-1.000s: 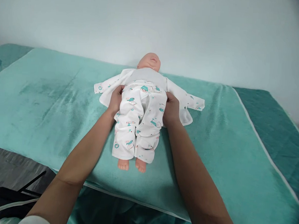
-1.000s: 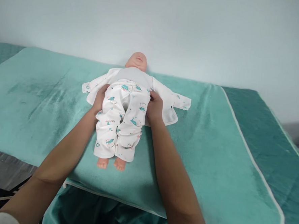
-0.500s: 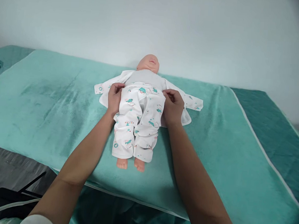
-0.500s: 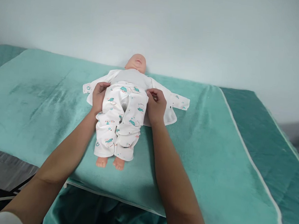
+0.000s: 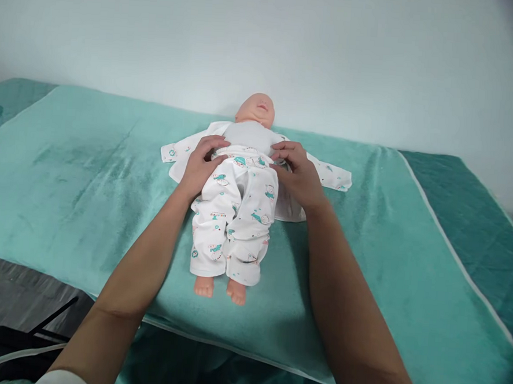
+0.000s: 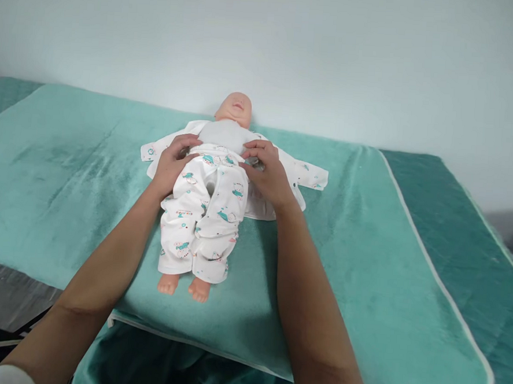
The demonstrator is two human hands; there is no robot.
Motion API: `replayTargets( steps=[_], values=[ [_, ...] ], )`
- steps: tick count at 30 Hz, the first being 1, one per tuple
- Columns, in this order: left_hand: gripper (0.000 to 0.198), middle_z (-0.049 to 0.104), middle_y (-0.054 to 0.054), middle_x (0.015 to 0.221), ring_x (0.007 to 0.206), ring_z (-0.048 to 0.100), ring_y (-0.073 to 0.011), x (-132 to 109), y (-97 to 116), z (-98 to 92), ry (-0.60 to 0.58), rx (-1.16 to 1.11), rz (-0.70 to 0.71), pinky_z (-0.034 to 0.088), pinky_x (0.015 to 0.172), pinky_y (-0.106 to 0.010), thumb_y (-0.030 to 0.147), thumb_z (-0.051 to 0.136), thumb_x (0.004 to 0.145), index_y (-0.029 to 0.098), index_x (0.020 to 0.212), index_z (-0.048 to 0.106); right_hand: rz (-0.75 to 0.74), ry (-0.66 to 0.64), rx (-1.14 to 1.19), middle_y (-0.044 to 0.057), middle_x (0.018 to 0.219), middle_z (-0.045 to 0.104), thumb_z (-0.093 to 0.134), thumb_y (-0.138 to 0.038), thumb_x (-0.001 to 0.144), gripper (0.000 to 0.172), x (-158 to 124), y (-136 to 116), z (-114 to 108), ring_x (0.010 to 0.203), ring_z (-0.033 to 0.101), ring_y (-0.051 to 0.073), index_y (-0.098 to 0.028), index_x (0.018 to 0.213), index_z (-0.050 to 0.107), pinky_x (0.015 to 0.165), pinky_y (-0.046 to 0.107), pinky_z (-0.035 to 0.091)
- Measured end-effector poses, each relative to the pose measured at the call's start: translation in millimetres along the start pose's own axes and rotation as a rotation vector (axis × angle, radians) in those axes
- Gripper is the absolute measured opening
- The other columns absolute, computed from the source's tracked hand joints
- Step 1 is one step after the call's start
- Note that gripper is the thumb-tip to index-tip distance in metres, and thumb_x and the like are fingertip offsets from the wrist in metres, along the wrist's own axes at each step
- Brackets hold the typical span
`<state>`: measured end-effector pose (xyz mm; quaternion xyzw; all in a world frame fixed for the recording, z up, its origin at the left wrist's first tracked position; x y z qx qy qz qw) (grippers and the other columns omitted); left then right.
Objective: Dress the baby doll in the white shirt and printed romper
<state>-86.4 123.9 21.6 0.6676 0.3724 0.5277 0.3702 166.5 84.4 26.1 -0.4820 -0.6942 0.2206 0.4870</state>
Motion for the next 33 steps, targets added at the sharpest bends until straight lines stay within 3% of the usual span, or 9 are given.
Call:
replayTargets(
  steps=[6, 12, 16, 19, 22, 25, 29, 33],
  values=[
    [0.012, 0.066, -0.007, 0.121, 0.121, 0.06, -0.025, 8, 8, 0.6, 0.017, 0.097, -0.01, 0.046, 0.104, -0.037, 0.033, 0.077, 0.084, 0.025, 0.092, 0.073, -0.014, -0.114, 0.013, 0.007, 0.144, 0.06, 0.075, -0.05, 0.087, 0.025, 15, -3, -2, 0.142, 0.05, 0.03, -0.027, 0.087, 0.065, 0.12, 0.053, 0.038],
    [0.015, 0.065, -0.006, 0.137, 0.125, 0.059, -0.0252, 23, 7, -2.8, -0.157, 0.04, -0.088, 0.042, 0.111, -0.037, 0.027, 0.08, 0.08, 0.02, 0.081, 0.066, 0.052, -0.205, 0.087, 0.007, 0.149, 0.058, 0.086, -0.053, 0.076, 0.036, 25, -11, -4, 0.142, 0.05, 0.031, -0.025, 0.08, 0.064, 0.119, 0.051, 0.038],
    [0.017, 0.071, -0.007, 0.129, 0.114, 0.064, -0.0239, 33, 10, -3.9, -0.184, 0.028, -0.133, 0.045, 0.104, -0.036, 0.029, 0.073, 0.086, 0.019, 0.078, 0.062, 0.016, -0.196, 0.105, 0.006, 0.146, 0.061, 0.084, -0.053, 0.079, 0.039, 32, -12, -1, 0.142, 0.051, 0.03, -0.024, 0.075, 0.058, 0.121, 0.048, 0.036],
    [0.021, 0.074, -0.007, 0.112, 0.104, 0.065, -0.0229, 42, 10, -2.8, -0.164, 0.092, -0.132, 0.047, 0.099, -0.037, 0.031, 0.069, 0.091, 0.02, 0.077, 0.058, -0.023, -0.152, 0.057, 0.006, 0.138, 0.068, 0.074, -0.059, 0.086, 0.04, 37, -6, 3, 0.135, 0.057, 0.029, -0.025, 0.077, 0.055, 0.115, 0.048, 0.042],
    [0.025, 0.068, -0.004, 0.087, 0.094, 0.063, -0.0235, 55, 2, -0.2, -0.095, 0.163, -0.102, 0.048, 0.095, -0.039, 0.034, 0.07, 0.091, 0.022, 0.076, 0.055, -0.009, -0.063, -0.024, 0.005, 0.126, 0.074, 0.067, -0.06, 0.091, 0.038, 44, 3, 8, 0.117, 0.065, 0.026, -0.026, 0.079, 0.053, 0.105, 0.045, 0.049],
    [0.028, 0.057, -0.002, 0.076, 0.102, 0.061, -0.0273, 69, -12, 4.2, -0.019, 0.122, -0.069, 0.044, 0.102, -0.043, 0.032, 0.078, 0.087, 0.023, 0.075, 0.054, 0.029, 0.028, -0.121, 0.002, 0.108, 0.076, 0.065, -0.053, 0.093, 0.032, 53, 13, 11, 0.094, 0.066, 0.021, -0.027, 0.08, 0.053, 0.093, 0.04, 0.053],
    [0.03, 0.056, -0.005, 0.079, 0.118, 0.056, -0.0323, 85, -28, 9.8, 0.055, 0.012, -0.106, 0.038, 0.109, -0.044, 0.028, 0.083, 0.083, 0.023, 0.077, 0.054, 0.069, 0.102, -0.204, -0.002, 0.077, 0.064, 0.068, -0.042, 0.091, 0.022, 67, 30, 14, 0.079, 0.06, 0.019, -0.027, 0.081, 0.055, 0.085, 0.038, 0.052],
    [0.03, 0.056, -0.004, 0.076, 0.111, 0.059, -0.0306, 91, -34, 13.0, 0.027, 0.124, -0.076, 0.041, 0.105, -0.042, 0.036, 0.077, 0.089, 0.024, 0.077, 0.052, 0.073, 0.109, -0.179, -0.002, 0.068, 0.053, 0.068, -0.046, 0.09, 0.025, 76, 43, 15, 0.074, 0.056, 0.019, -0.028, 0.082, 0.053, 0.079, 0.037, 0.05]
  ],
)
Point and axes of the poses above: each hand's wrist, its own x-axis towards the middle knuckle, its own z-axis out of the palm, y = z × x, the point moved 2 cm from there along x, towards the middle knuckle
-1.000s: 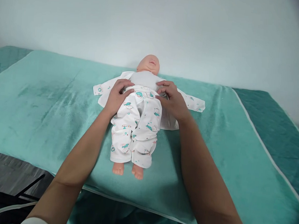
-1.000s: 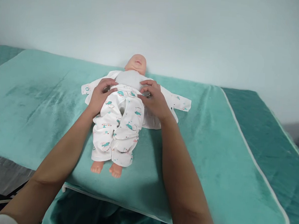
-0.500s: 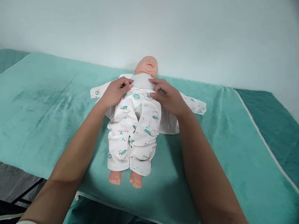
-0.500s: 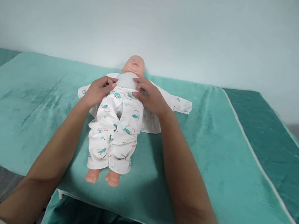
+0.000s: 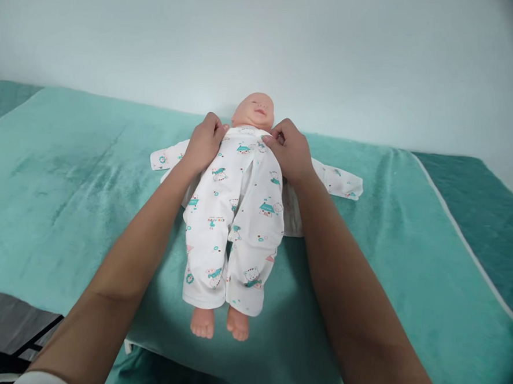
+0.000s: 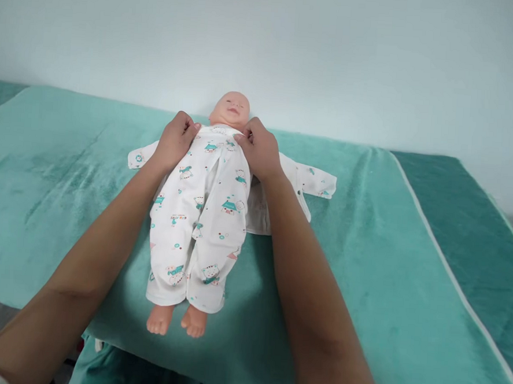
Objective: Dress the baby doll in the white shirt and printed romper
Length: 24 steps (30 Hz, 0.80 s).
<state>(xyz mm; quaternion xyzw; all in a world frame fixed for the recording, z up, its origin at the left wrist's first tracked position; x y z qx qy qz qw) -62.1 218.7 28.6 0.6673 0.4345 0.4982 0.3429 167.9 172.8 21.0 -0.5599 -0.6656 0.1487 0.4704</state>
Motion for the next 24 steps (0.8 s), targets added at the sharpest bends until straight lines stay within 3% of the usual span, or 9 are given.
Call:
replayTargets(
  steps=[3, 7, 10, 13, 17, 24],
  values=[
    [0.03, 0.059, -0.005, 0.08, 0.103, 0.06, -0.0275, -1, 1, 0.6, -0.037, 0.161, 0.062, 0.046, 0.1, -0.042, 0.045, 0.068, 0.094, 0.024, 0.081, 0.051, -0.043, 0.015, 0.045, -0.001, 0.075, 0.055, 0.067, -0.052, 0.089, 0.031, 1, 4, 3, 0.076, 0.055, 0.019, -0.027, 0.081, 0.051, 0.077, 0.036, 0.049],
    [0.026, 0.068, -0.008, 0.107, 0.113, 0.059, -0.0253, -7, 8, -2.5, -0.126, 0.3, 0.175, 0.046, 0.103, -0.04, 0.047, 0.063, 0.095, 0.022, 0.089, 0.056, -0.124, 0.004, 0.066, 0.003, 0.095, 0.061, 0.063, -0.056, 0.093, 0.034, -1, 7, 5, 0.092, 0.058, 0.021, -0.025, 0.082, 0.051, 0.089, 0.039, 0.048],
    [0.019, 0.069, -0.005, 0.12, 0.113, 0.06, -0.0218, -11, 12, -5.5, -0.231, 0.266, 0.126, 0.046, 0.101, -0.036, 0.042, 0.059, 0.096, 0.023, 0.094, 0.058, -0.077, -0.06, 0.037, 0.003, 0.097, 0.063, 0.058, -0.056, 0.095, 0.033, -2, 10, 6, 0.097, 0.058, 0.022, -0.025, 0.085, 0.054, 0.092, 0.04, 0.047],
    [0.015, 0.07, -0.002, 0.105, 0.096, 0.061, -0.018, -11, 12, -5.2, -0.243, 0.222, 0.032, 0.047, 0.09, -0.032, 0.036, 0.057, 0.097, 0.022, 0.09, 0.056, -0.029, -0.122, -0.016, 0.003, 0.096, 0.064, 0.056, -0.051, 0.097, 0.03, -1, 11, 5, 0.093, 0.058, 0.022, -0.025, 0.084, 0.054, 0.087, 0.038, 0.047],
    [0.018, 0.06, 0.001, 0.079, 0.077, 0.055, -0.0155, -6, 9, -0.4, -0.139, 0.22, -0.016, 0.043, 0.077, -0.03, 0.026, 0.057, 0.096, 0.022, 0.08, 0.05, -0.056, -0.113, -0.147, 0.003, 0.094, 0.065, 0.057, -0.043, 0.095, 0.023, 4, 9, 3, 0.089, 0.058, 0.022, -0.024, 0.081, 0.054, 0.083, 0.038, 0.046],
    [0.023, 0.049, 0.003, 0.068, 0.073, 0.053, -0.0156, 14, -8, 8.2, -0.021, 0.261, -0.051, 0.045, 0.08, -0.033, 0.02, 0.06, 0.094, 0.022, 0.075, 0.046, -0.109, -0.021, -0.296, 0.004, 0.092, 0.063, 0.057, -0.042, 0.095, 0.022, 20, 15, 8, 0.086, 0.057, 0.023, -0.025, 0.081, 0.054, 0.078, 0.037, 0.045]
  ],
)
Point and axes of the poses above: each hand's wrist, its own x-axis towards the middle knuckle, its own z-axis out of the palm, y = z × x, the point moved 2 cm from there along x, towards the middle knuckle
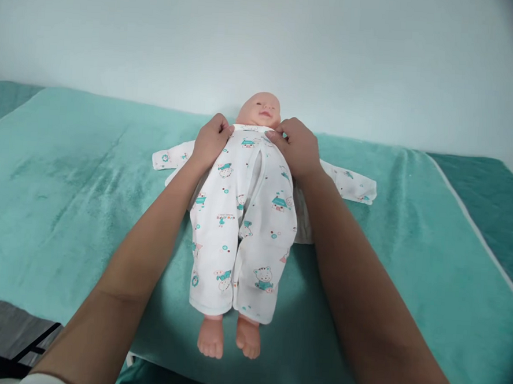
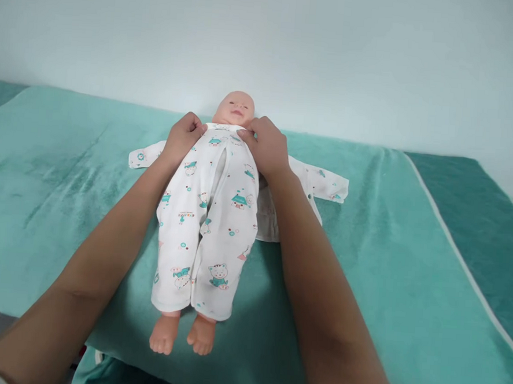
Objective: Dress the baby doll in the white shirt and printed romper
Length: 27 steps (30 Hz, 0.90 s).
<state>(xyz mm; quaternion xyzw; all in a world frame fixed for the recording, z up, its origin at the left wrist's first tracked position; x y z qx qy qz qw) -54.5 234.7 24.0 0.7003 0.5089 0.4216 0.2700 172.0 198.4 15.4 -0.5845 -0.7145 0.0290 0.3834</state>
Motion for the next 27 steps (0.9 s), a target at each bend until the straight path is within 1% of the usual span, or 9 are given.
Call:
replayTargets(
  steps=[5, 9, 12, 14, 15, 16, 20, 23, 27],
  values=[
    [0.019, 0.047, 0.001, 0.07, 0.088, 0.061, -0.0213, 7, -8, 6.8, 0.07, 0.008, -0.019, 0.046, 0.092, -0.039, 0.018, 0.061, 0.094, 0.021, 0.078, 0.051, 0.035, 0.024, 0.034, 0.003, 0.085, 0.063, 0.06, -0.041, 0.093, 0.025, 4, 4, 3, 0.085, 0.058, 0.022, -0.025, 0.076, 0.05, 0.078, 0.037, 0.045],
    [0.015, 0.05, 0.001, 0.073, 0.091, 0.064, -0.022, 3, -6, 6.8, 0.04, -0.001, -0.034, 0.047, 0.095, -0.04, 0.019, 0.062, 0.094, 0.021, 0.081, 0.054, 0.113, 0.063, 0.155, 0.001, 0.081, 0.064, 0.064, -0.042, 0.09, 0.026, -1, 2, 5, 0.08, 0.058, 0.02, -0.025, 0.075, 0.051, 0.075, 0.035, 0.046],
    [0.01, 0.058, 0.0, 0.077, 0.088, 0.064, -0.0211, -1, -4, 5.2, 0.014, 0.011, -0.058, 0.048, 0.094, -0.039, 0.019, 0.062, 0.092, 0.022, 0.084, 0.057, 0.159, 0.074, 0.237, 0.0, 0.084, 0.066, 0.066, -0.039, 0.088, 0.019, -6, -1, 6, 0.075, 0.059, 0.018, -0.025, 0.081, 0.055, 0.073, 0.034, 0.047],
    [0.004, 0.065, -0.001, 0.085, 0.091, 0.065, -0.0208, -3, -4, 4.1, 0.007, 0.007, -0.055, 0.049, 0.095, -0.038, 0.018, 0.061, 0.092, 0.022, 0.089, 0.061, 0.167, 0.071, 0.287, 0.0, 0.087, 0.069, 0.065, -0.033, 0.087, 0.01, -9, -4, 7, 0.075, 0.061, 0.018, -0.025, 0.087, 0.06, 0.074, 0.034, 0.048],
    [0.006, 0.069, -0.002, 0.09, 0.094, 0.066, -0.0208, -4, -4, 3.6, 0.0, 0.001, -0.043, 0.049, 0.097, -0.037, 0.018, 0.059, 0.092, 0.022, 0.093, 0.063, 0.161, 0.072, 0.313, 0.0, 0.09, 0.071, 0.064, -0.03, 0.086, 0.006, -10, -5, 6, 0.076, 0.063, 0.018, -0.025, 0.09, 0.062, 0.075, 0.035, 0.05],
    [0.012, 0.072, -0.003, 0.097, 0.099, 0.066, -0.0207, -6, -4, 3.2, -0.011, -0.008, -0.025, 0.049, 0.099, -0.037, 0.017, 0.057, 0.092, 0.022, 0.097, 0.066, 0.143, 0.078, 0.338, 0.001, 0.095, 0.073, 0.062, -0.028, 0.086, 0.008, -11, -7, 6, 0.08, 0.065, 0.019, -0.026, 0.093, 0.065, 0.078, 0.035, 0.052],
    [0.032, 0.075, -0.003, 0.121, 0.117, 0.066, -0.021, -13, -3, 0.4, -0.079, -0.035, 0.034, 0.047, 0.109, -0.036, 0.016, 0.048, 0.094, 0.024, 0.111, 0.074, 0.0, 0.112, 0.376, 0.004, 0.109, 0.076, 0.056, -0.024, 0.088, 0.022, -18, -13, 1, 0.103, 0.07, 0.023, -0.028, 0.099, 0.075, 0.094, 0.041, 0.054],
    [0.039, 0.074, -0.002, 0.125, 0.12, 0.067, -0.0206, -20, -3, -2.9, -0.112, -0.016, 0.052, 0.049, 0.109, -0.035, 0.016, 0.047, 0.094, 0.026, 0.115, 0.078, -0.032, 0.079, 0.378, 0.003, 0.112, 0.078, 0.054, -0.025, 0.091, 0.027, -25, -15, -1, 0.111, 0.07, 0.023, -0.029, 0.101, 0.078, 0.102, 0.043, 0.053],
    [0.041, 0.075, -0.004, 0.127, 0.122, 0.067, -0.0208, -29, -5, -7.6, -0.1, 0.048, 0.154, 0.049, 0.11, -0.036, 0.015, 0.047, 0.094, 0.027, 0.116, 0.079, -0.027, 0.01, 0.361, 0.003, 0.122, 0.076, 0.049, -0.027, 0.096, 0.034, -33, -16, -5, 0.119, 0.068, 0.023, -0.03, 0.113, 0.078, 0.108, 0.045, 0.05]
  ],
)
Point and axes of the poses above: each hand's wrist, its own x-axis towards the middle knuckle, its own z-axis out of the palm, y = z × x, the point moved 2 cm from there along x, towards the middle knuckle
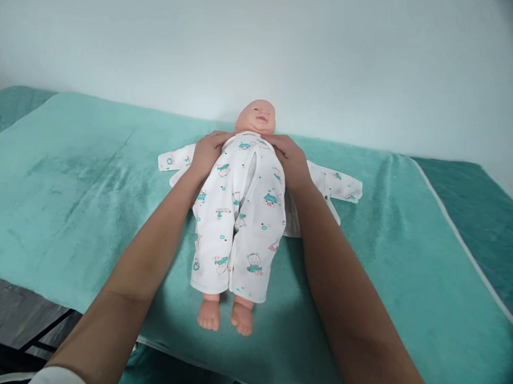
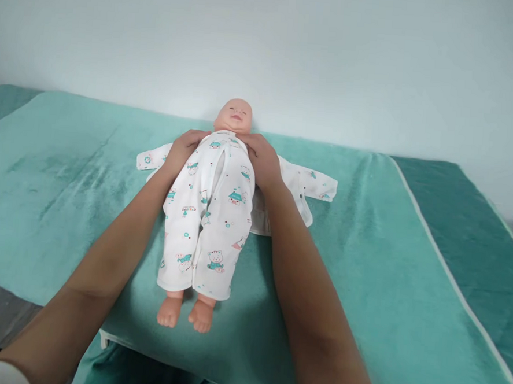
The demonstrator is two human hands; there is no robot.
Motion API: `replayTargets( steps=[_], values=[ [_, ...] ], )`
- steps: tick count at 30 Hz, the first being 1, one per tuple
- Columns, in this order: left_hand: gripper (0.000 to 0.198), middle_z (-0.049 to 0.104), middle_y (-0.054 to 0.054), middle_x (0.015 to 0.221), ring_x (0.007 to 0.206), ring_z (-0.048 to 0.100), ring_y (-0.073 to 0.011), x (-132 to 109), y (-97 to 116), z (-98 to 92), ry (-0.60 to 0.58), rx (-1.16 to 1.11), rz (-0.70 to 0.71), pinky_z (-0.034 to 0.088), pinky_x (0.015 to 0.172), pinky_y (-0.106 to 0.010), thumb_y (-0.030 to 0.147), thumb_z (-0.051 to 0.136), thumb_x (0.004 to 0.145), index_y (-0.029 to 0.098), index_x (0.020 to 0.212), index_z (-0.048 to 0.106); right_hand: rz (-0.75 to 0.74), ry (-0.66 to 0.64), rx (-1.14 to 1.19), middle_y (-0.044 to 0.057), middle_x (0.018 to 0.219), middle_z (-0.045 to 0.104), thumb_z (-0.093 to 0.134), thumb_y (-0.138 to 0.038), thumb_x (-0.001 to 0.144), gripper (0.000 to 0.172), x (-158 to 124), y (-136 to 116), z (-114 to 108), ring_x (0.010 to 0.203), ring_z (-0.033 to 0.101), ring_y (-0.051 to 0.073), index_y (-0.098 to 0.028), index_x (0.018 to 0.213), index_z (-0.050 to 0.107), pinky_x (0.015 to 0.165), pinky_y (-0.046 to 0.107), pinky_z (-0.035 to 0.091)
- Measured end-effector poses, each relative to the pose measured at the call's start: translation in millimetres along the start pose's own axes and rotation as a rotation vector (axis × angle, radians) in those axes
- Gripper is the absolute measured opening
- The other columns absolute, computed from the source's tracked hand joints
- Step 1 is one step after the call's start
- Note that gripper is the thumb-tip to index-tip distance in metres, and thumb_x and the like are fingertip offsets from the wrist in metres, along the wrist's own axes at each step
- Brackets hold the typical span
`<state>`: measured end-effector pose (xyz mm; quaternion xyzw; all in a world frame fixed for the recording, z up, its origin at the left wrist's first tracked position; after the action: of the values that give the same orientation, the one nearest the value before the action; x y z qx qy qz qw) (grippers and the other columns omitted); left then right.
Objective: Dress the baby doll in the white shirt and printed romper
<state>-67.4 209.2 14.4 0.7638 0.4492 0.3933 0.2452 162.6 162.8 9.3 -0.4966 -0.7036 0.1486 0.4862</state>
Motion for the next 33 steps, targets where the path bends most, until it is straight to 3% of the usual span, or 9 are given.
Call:
replayTargets(
  steps=[5, 13, 16, 18, 22, 25, 28, 33],
  values=[
    [0.046, 0.07, -0.009, 0.14, 0.131, 0.062, -0.0228, -15, -5, -5.4, 0.04, 0.137, 0.067, 0.043, 0.117, -0.04, 0.013, 0.045, 0.094, 0.024, 0.127, 0.075, 0.003, -0.011, -0.068, 0.006, 0.132, 0.074, 0.045, -0.03, 0.097, 0.037, -11, -1, -3, 0.124, 0.064, 0.025, -0.029, 0.12, 0.074, 0.112, 0.048, 0.046],
    [0.047, 0.052, -0.013, 0.16, 0.153, 0.041, -0.029, -55, 3, -13.7, 0.014, 0.426, 0.013, 0.031, 0.127, -0.047, 0.017, 0.049, 0.098, 0.024, 0.144, 0.06, 0.046, 0.196, -0.17, 0.01, 0.123, 0.072, 0.049, -0.02, 0.085, 0.034, -43, -9, -9, 0.119, 0.062, 0.027, -0.026, 0.11, 0.071, 0.107, 0.049, 0.049],
    [0.044, 0.047, -0.014, 0.164, 0.157, 0.034, -0.0319, -66, 11, -13.5, 0.016, 0.52, -0.025, 0.031, 0.126, -0.051, 0.016, 0.048, 0.099, 0.022, 0.141, 0.06, 0.139, 0.259, -0.158, 0.011, 0.112, 0.072, 0.051, -0.02, 0.081, 0.03, -56, -15, -10, 0.106, 0.065, 0.025, -0.023, 0.102, 0.071, 0.097, 0.045, 0.054],
    [0.036, 0.048, -0.012, 0.163, 0.157, 0.032, -0.0328, -73, 17, -14.1, 0.056, 0.548, -0.029, 0.033, 0.123, -0.053, 0.019, 0.049, 0.1, 0.024, 0.133, 0.064, 0.278, 0.27, -0.109, 0.01, 0.104, 0.073, 0.054, -0.024, 0.08, 0.025, -64, -16, -10, 0.096, 0.067, 0.024, -0.022, 0.099, 0.071, 0.091, 0.044, 0.056],
    [0.024, 0.058, -0.011, 0.151, 0.144, 0.044, -0.0348, -83, 26, -16.8, 0.135, 0.565, -0.043, 0.041, 0.113, -0.055, 0.024, 0.053, 0.1, 0.029, 0.117, 0.069, 0.533, 0.171, 0.046, 0.008, 0.093, 0.078, 0.061, -0.034, 0.079, 0.021, -72, -16, -8, 0.092, 0.07, 0.026, -0.022, 0.092, 0.072, 0.086, 0.044, 0.057],
    [0.022, 0.067, -0.016, 0.13, 0.125, 0.057, -0.0342, -86, 28, -17.3, 0.091, 0.528, -0.106, 0.046, 0.105, -0.05, 0.021, 0.055, 0.096, 0.024, 0.113, 0.069, 0.631, 0.129, 0.19, 0.007, 0.09, 0.08, 0.064, -0.036, 0.076, 0.018, -72, -23, -10, 0.089, 0.071, 0.027, -0.022, 0.084, 0.072, 0.078, 0.04, 0.058],
    [0.022, 0.071, -0.013, 0.113, 0.11, 0.064, -0.0299, -88, 30, -17.1, 0.058, 0.34, -0.145, 0.05, 0.097, -0.043, 0.02, 0.056, 0.092, 0.022, 0.112, 0.065, 0.701, 0.108, 0.34, 0.005, 0.082, 0.079, 0.067, -0.037, 0.072, 0.016, -71, -38, -13, 0.082, 0.071, 0.027, -0.022, 0.078, 0.07, 0.071, 0.038, 0.058],
    [0.015, 0.07, -0.003, 0.092, 0.096, 0.066, -0.0255, -95, 31, -15.6, 0.164, -0.023, -0.299, 0.05, 0.085, -0.038, 0.026, 0.059, 0.091, 0.026, 0.106, 0.057, 0.716, 0.084, 0.498, 0.006, 0.083, 0.079, 0.075, -0.046, 0.067, 0.026, -70, -59, -14, 0.086, 0.074, 0.03, -0.024, 0.078, 0.068, 0.073, 0.043, 0.062]
  ],
)
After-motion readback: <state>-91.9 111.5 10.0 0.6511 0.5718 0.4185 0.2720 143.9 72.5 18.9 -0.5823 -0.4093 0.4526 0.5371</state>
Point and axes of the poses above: each hand's wrist, its own x-axis towards the middle knuckle, its own z-axis out of the palm, y = z × x, the point moved 2 cm from there along x, towards the middle knuckle
